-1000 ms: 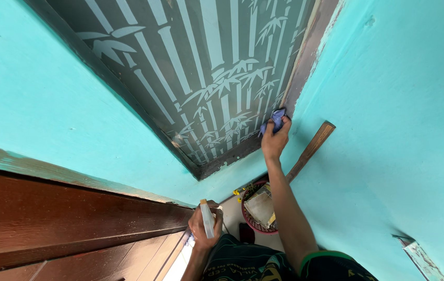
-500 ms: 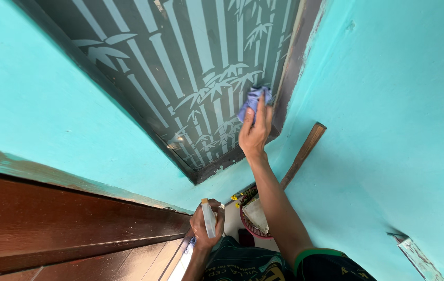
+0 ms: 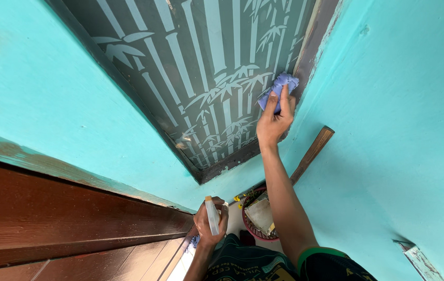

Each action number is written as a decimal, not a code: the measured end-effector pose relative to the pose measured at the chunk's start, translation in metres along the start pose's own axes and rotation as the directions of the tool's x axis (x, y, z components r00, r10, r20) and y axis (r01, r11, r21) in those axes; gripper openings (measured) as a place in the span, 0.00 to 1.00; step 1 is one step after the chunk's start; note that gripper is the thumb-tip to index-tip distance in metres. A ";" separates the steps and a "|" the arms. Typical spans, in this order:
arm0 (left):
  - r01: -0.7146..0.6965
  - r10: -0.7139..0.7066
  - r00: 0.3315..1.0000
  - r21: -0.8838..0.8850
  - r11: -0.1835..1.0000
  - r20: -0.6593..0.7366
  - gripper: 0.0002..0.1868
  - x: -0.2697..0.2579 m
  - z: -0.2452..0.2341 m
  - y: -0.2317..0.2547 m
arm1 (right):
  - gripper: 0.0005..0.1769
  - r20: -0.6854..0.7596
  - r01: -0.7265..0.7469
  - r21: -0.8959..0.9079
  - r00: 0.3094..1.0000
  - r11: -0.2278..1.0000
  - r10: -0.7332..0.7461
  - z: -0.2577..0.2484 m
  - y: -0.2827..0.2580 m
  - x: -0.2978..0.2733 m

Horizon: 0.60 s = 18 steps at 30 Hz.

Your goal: The person cleans a frosted glass pane on a door by spraying it with liquid and wiping the surface repeatedly with a cloth.

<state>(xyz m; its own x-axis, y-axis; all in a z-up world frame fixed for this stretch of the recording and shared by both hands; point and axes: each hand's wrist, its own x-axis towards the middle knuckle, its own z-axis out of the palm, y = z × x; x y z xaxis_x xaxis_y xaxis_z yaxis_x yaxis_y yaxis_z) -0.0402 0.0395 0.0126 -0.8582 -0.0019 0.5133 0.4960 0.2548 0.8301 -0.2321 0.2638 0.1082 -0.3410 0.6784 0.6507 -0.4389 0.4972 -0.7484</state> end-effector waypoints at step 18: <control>0.161 -0.144 0.971 0.077 0.984 -0.188 0.09 -0.011 -0.031 0.002 | 0.14 0.272 0.587 -0.081 0.790 0.805 -0.549 -0.015 0.002 -0.036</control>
<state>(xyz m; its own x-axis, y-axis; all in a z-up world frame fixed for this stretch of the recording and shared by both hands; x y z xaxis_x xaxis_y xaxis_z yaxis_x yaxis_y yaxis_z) -0.0252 0.0103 0.0153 -0.8803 -0.2206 0.4201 0.3397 0.3251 0.8826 -0.2083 0.2491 0.0814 -0.2547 0.1161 0.9600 -0.4860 0.8429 -0.2309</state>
